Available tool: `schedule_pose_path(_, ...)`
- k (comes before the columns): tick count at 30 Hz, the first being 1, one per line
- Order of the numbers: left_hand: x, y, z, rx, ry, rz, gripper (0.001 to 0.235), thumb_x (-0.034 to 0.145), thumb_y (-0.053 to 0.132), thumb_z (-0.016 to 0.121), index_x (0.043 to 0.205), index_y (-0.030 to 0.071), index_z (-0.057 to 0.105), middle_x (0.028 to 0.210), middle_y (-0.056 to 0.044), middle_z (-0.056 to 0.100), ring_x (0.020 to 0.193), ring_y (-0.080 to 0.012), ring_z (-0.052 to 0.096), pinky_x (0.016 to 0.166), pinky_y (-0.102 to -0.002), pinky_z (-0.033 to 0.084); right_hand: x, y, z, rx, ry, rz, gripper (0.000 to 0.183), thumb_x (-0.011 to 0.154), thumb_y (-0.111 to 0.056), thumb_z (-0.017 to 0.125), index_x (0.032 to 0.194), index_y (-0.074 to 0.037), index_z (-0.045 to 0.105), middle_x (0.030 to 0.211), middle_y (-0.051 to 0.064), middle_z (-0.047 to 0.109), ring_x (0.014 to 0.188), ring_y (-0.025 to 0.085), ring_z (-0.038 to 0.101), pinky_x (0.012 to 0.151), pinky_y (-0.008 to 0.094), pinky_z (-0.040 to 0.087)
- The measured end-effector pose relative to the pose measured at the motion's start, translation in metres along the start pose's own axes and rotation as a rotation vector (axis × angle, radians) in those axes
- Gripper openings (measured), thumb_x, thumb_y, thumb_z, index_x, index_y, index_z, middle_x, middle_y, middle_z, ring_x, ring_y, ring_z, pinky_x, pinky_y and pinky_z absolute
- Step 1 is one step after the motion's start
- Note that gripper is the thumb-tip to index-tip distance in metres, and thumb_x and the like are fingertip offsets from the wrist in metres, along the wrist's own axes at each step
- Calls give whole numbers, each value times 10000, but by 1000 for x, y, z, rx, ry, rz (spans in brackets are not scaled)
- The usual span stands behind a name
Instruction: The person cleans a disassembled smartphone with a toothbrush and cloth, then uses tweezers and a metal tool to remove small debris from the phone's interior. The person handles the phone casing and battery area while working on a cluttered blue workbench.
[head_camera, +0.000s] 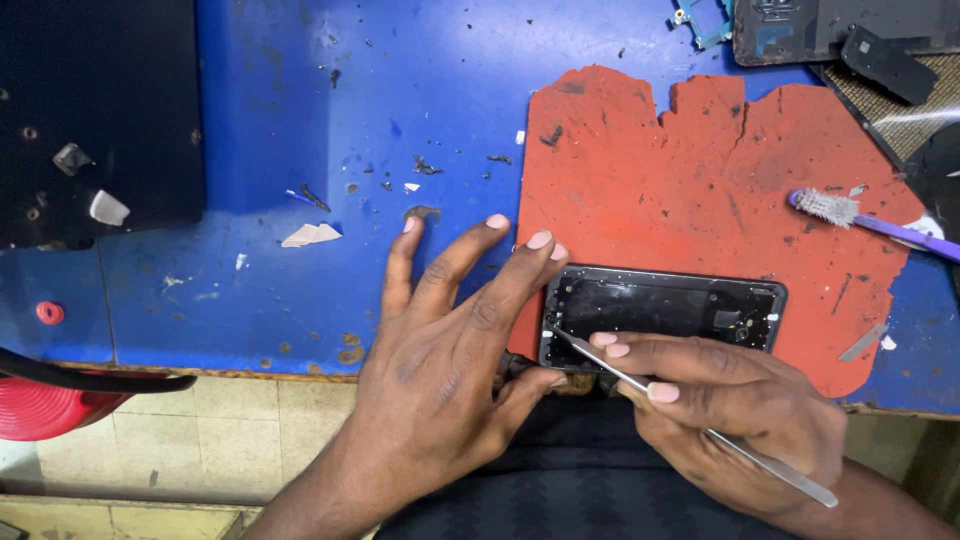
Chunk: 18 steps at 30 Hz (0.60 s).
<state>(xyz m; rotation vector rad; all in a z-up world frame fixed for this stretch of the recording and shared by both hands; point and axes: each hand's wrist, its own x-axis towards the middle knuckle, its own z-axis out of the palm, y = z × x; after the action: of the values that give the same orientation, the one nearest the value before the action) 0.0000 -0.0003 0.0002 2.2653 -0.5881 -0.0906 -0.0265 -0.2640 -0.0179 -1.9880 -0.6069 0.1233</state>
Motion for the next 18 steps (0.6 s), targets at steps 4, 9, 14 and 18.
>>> schedule_pose_path(4, 1, 0, 0, -4, 2, -3, 917, 806, 264, 851, 1533, 57, 334, 1453, -41, 598, 1472, -340, 431, 1257, -662, 128, 1, 1, 0, 45, -7, -39, 522, 840, 24, 790, 1284, -157, 583, 1263, 106, 716, 1177, 259, 756, 903, 323, 631)
schedule_pose_path(9, -1, 0, 1, 8, 0, -1, 907, 811, 262, 848, 1532, 60, 335, 1460, -51, 596, 1472, -342, 424, 1252, -661, 130, 3, 0, 1, 16, 2, -43, 510, 820, 16, 804, 1259, -150, 603, 1224, 116, 730, 1136, 266, 769, 866, 330, 636)
schedule_pose_path(14, -1, 0, 2, 10, 8, -2, 915, 815, 283, 852, 1534, 60, 333, 1456, -43, 596, 1473, -340, 423, 1253, -663, 127, 8, -2, 0, 47, -1, -68, 470, 830, 18, 801, 1224, -137, 598, 1186, 136, 739, 1113, 281, 774, 819, 322, 638)
schedule_pose_path(18, -1, 0, 2, 14, 12, 10, 917, 810, 274, 851, 1533, 56, 331, 1466, -47, 589, 1472, -346, 424, 1251, -667, 128, 11, -3, -2, 83, -11, -113, 461, 829, 3, 802, 1200, -124, 559, 1161, 130, 725, 1095, 286, 762, 844, 349, 632)
